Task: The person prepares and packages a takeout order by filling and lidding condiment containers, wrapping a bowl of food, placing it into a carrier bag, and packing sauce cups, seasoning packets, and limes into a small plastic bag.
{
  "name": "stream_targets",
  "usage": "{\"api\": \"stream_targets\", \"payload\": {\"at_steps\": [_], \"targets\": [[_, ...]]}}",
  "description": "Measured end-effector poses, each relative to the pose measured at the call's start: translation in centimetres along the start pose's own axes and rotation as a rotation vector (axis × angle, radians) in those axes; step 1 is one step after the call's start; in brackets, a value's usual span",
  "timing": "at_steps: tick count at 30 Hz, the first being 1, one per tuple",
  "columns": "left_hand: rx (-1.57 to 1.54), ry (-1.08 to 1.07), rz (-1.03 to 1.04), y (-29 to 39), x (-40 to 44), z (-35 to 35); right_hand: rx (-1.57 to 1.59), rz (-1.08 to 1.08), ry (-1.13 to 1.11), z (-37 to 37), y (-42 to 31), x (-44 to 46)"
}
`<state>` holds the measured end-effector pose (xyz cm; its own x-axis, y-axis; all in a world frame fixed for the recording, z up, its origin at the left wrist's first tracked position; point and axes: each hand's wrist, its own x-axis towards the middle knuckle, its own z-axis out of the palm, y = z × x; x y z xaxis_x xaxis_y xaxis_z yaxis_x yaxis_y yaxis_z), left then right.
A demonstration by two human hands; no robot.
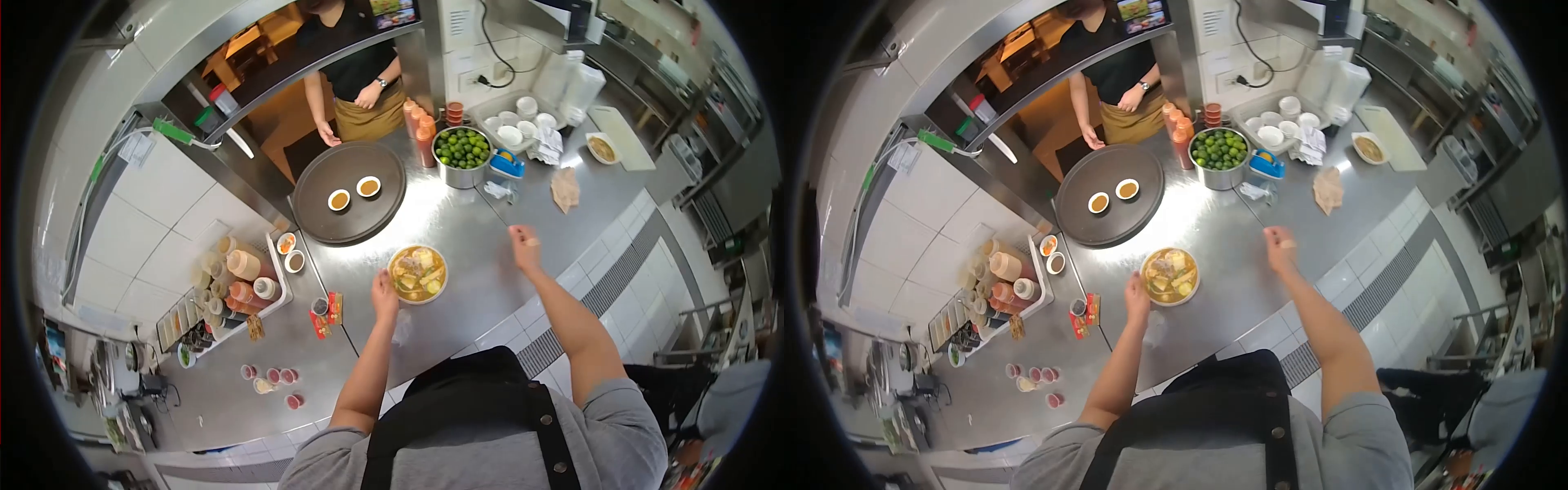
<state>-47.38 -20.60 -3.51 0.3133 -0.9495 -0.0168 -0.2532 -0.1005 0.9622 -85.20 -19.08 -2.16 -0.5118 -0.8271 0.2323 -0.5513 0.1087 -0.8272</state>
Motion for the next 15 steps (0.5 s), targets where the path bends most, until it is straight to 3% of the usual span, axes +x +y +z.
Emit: {"api": "stream_targets", "payload": {"at_steps": [1,4,7,9,11,12,13,14,15], "targets": [[0.106,0.111,0.13,-0.5,0.2,0.3,-0.007,-0.003,0.0,-1.3,0.9,2.0],[-0.006,0.425,0.207,5.1,-2.2,-1.1,-0.16,-0.094,0.06,-2.0,5.2,8.9],[-0.531,0.115,-0.079,14.3,-7.5,0.3,-0.26,-0.291,0.151,-1.9,5.7,16.4],[-0.336,-0.157,-0.073,16.3,-9.7,4.3,-0.279,-0.198,0.062,-0.2,6.7,20.9],[-0.329,-0.484,-0.154,18.1,-10.6,10.2,-0.229,-0.136,-0.126,0.9,7.1,23.6],[-0.326,-0.591,-0.082,17.6,-10.8,13.6,-0.185,-0.082,-0.154,0.8,5.6,23.6],[-0.327,-0.701,-0.016,16.2,-10.7,16.8,-0.221,-0.259,-0.005,1.9,7.3,24.0],[-0.245,-0.73,-0.003,15.1,-10.2,19.6,-0.189,-0.181,-0.081,1.5,6.9,24.0],[-0.168,-0.763,0.009,14.5,-9.7,22.3,-0.177,-0.271,-0.079,1.0,6.8,23.7]]}}
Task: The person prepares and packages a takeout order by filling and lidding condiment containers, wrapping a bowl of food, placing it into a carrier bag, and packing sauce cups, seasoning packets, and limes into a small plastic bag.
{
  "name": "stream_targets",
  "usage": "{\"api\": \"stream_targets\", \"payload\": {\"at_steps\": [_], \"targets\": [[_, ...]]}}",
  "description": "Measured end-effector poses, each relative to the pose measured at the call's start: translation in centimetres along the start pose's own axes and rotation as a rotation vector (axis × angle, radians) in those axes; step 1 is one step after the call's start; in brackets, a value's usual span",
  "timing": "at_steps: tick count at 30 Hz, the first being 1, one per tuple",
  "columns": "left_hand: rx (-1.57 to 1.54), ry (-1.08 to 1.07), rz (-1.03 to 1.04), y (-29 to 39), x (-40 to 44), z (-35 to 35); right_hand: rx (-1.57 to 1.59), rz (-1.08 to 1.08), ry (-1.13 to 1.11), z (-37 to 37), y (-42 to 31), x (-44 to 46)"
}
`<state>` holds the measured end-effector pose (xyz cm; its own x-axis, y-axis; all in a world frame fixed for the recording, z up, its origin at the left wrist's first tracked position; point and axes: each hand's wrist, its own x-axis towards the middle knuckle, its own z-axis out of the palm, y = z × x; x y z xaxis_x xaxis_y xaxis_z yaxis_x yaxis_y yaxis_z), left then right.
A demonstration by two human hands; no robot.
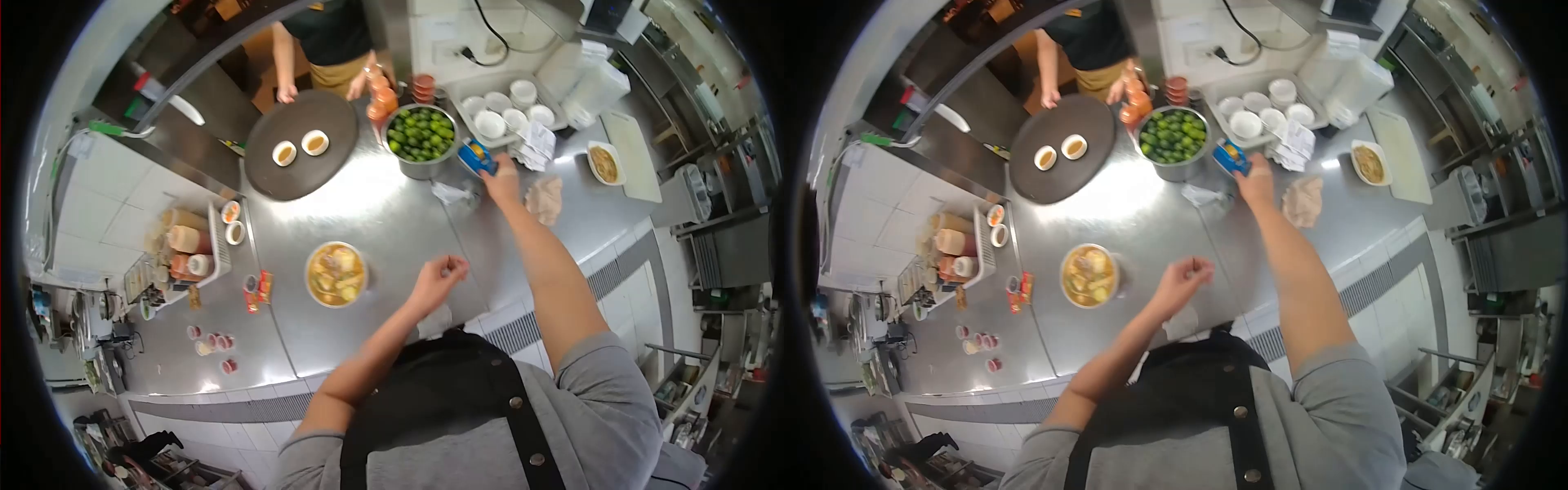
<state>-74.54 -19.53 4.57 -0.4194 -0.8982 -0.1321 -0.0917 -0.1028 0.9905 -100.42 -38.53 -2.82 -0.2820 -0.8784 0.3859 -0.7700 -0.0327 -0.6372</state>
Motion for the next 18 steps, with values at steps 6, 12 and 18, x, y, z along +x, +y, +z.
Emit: {"api": "stream_targets", "payload": {"at_steps": [6,12,18], "targets": [[-0.412,0.154,-0.387,0.5,10.7,5.6,0.025,-0.022,-0.037,-4.1,-0.5,-4.4],[-0.554,0.291,-0.471,1.0,15.0,8.7,0.458,0.699,-0.527,-7.3,-1.2,-1.5],[-0.789,0.228,-0.58,-0.5,18.9,9.1,0.597,0.651,-0.594,-5.8,0.8,-0.5]]}}
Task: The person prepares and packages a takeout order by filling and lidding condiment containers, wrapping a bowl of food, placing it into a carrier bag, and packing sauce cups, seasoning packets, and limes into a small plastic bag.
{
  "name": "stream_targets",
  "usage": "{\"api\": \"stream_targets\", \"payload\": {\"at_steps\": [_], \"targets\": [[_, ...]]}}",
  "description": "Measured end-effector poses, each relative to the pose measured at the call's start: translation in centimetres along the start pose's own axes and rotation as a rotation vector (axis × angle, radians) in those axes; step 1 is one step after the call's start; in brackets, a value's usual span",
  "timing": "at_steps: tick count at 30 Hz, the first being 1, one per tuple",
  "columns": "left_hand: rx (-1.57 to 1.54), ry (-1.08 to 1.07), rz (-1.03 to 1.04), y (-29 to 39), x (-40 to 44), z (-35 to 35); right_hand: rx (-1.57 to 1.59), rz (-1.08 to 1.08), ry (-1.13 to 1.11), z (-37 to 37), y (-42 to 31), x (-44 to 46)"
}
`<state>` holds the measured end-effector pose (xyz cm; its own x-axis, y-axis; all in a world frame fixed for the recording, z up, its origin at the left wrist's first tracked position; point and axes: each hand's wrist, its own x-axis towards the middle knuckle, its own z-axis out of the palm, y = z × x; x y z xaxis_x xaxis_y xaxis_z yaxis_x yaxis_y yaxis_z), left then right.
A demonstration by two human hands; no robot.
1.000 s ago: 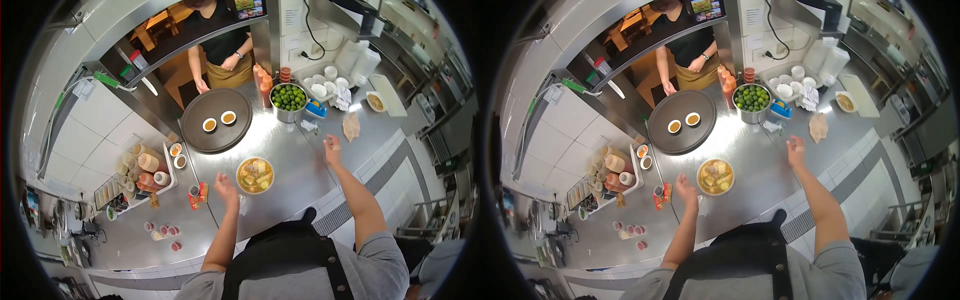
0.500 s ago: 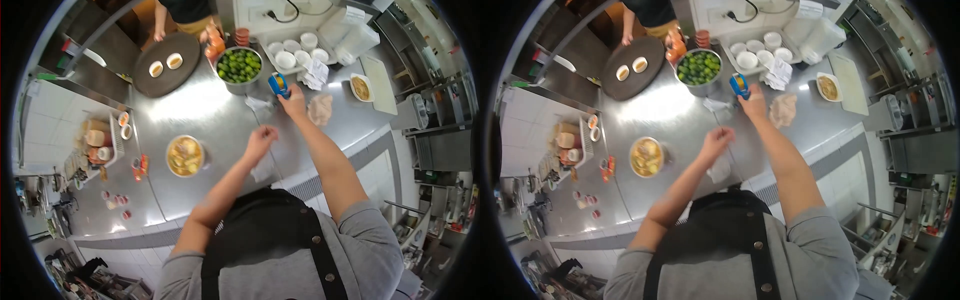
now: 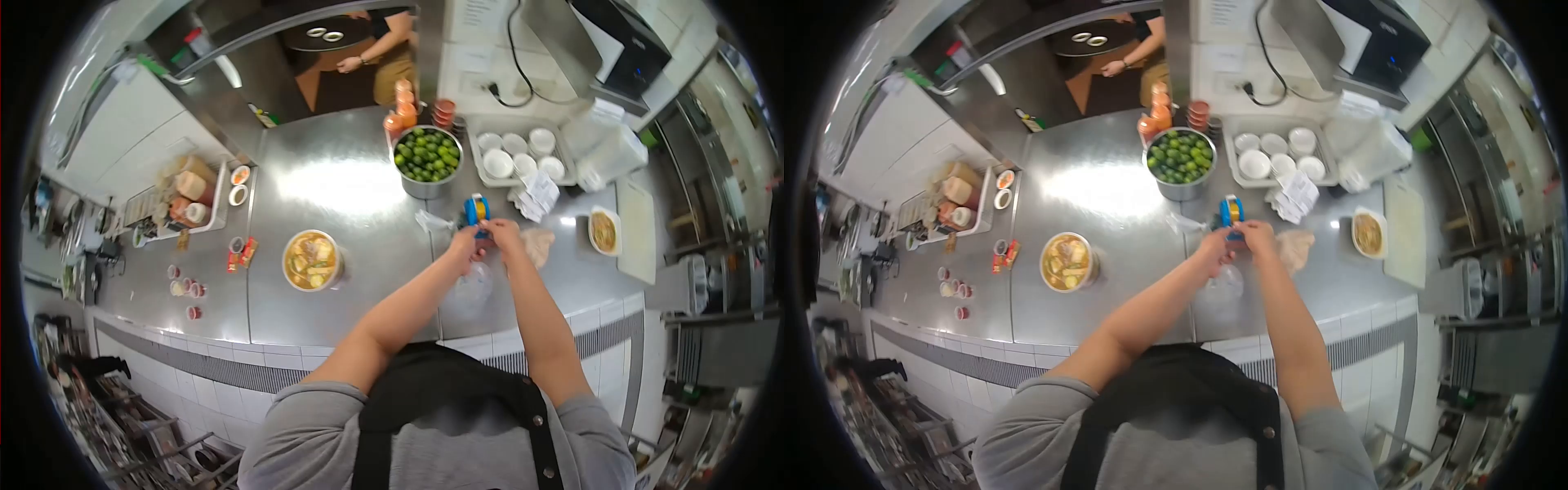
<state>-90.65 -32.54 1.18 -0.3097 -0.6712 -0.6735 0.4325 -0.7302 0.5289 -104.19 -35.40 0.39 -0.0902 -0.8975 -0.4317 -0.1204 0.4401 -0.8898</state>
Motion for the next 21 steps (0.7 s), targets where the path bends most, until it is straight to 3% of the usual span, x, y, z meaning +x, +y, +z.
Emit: {"api": "stream_targets", "payload": {"at_steps": [3,6,8,9,13,15,21], "targets": [[-0.1,0.043,-0.095,0.4,2.8,-0.7,0.096,-0.139,0.085,0.3,-2.0,-3.0],[-0.121,0.016,-0.06,0.9,1.9,-0.6,-0.092,-0.341,0.06,-2.8,-0.6,-6.2],[-0.072,0.008,-0.023,0.7,1.8,-0.3,0.162,-0.17,-0.085,-5.6,-1.1,-12.7],[-0.024,0.003,0.008,0.4,1.7,-0.3,0.123,-0.25,-0.121,-7.2,-0.2,-15.5],[0.124,0.031,0.103,0.3,0.6,-0.4,-0.013,-0.125,-0.303,-13.3,-0.4,-26.6],[0.118,0.062,0.143,0.2,0.5,-0.5,0.087,-0.063,-0.375,-15.1,-0.5,-29.2],[0.07,0.161,0.229,-0.9,2.0,0.4,0.23,-0.335,-0.291,-15.4,-2.3,-28.4]]}}
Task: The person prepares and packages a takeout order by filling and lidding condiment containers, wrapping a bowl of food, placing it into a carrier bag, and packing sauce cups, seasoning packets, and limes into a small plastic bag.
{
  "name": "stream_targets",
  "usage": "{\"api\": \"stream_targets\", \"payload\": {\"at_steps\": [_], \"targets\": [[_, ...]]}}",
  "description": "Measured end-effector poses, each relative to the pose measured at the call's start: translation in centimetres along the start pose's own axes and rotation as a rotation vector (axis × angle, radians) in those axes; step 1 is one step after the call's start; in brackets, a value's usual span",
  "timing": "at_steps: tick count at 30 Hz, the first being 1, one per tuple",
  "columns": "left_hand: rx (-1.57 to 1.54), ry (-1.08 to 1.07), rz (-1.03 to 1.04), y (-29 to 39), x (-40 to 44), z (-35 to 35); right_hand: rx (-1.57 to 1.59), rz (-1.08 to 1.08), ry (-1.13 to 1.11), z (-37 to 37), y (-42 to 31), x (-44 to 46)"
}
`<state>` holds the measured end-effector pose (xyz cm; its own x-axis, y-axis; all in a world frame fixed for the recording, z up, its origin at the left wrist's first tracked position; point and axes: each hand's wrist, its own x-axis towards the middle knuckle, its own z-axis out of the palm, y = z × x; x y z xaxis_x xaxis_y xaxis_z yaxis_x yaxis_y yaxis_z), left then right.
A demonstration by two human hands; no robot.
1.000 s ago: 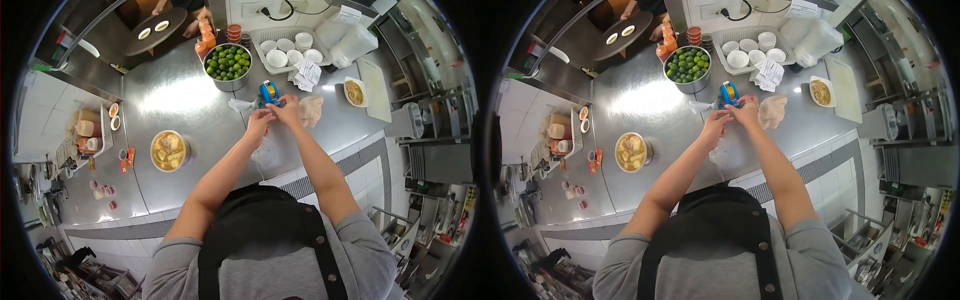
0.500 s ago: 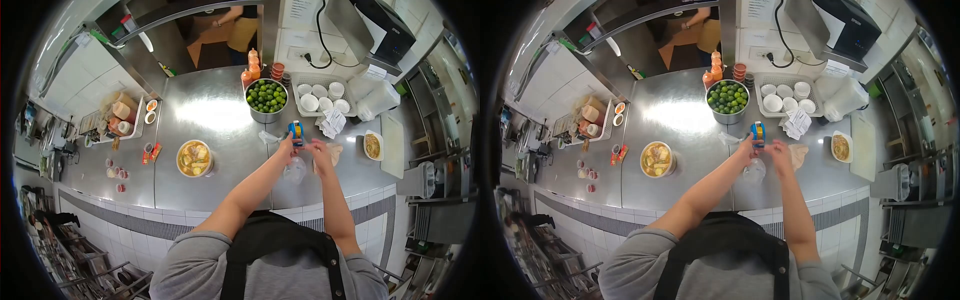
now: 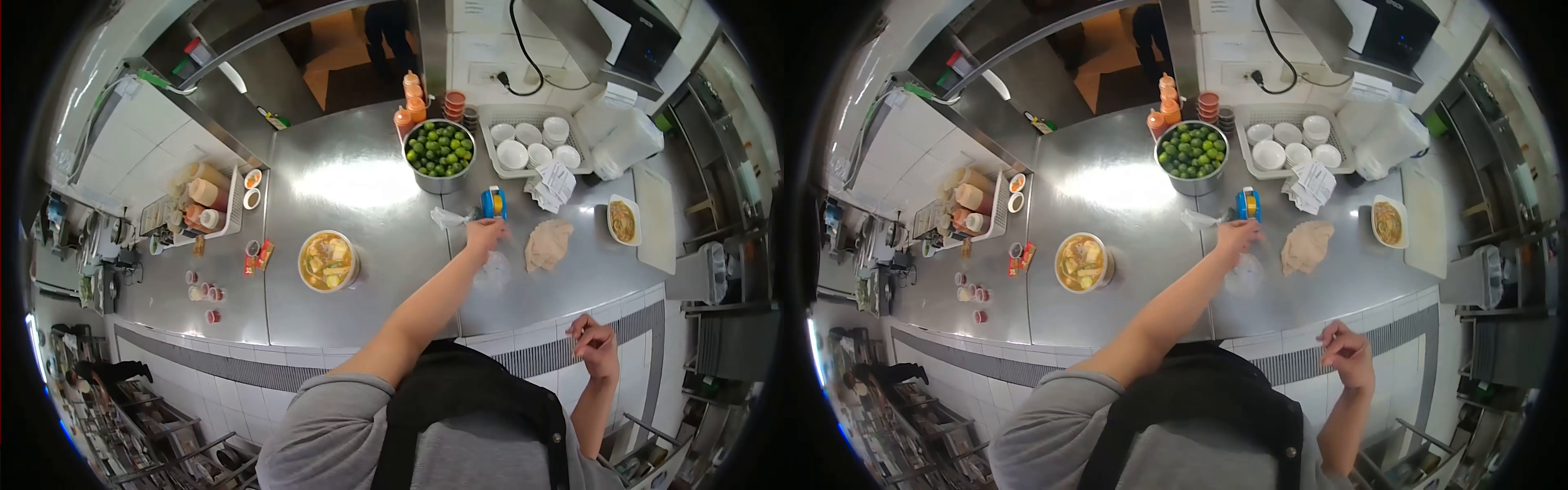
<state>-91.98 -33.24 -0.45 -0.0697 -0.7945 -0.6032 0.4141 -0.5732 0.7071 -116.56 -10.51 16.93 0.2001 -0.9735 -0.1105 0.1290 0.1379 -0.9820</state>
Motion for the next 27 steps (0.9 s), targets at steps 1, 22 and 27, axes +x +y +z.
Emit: {"api": "stream_targets", "payload": {"at_steps": [1,22,27], "targets": [[-0.013,-0.024,0.021,-0.4,0.2,-0.3,0.004,-0.029,0.016,0.4,-0.8,0.6],[0.294,-0.004,0.388,0.6,-3.4,-3.6,-0.274,-0.076,0.064,-0.7,-6.4,3.5],[0.182,-0.169,0.452,10.1,-19.5,-16.7,-0.537,0.073,0.213,3.1,-4.8,7.7]]}}
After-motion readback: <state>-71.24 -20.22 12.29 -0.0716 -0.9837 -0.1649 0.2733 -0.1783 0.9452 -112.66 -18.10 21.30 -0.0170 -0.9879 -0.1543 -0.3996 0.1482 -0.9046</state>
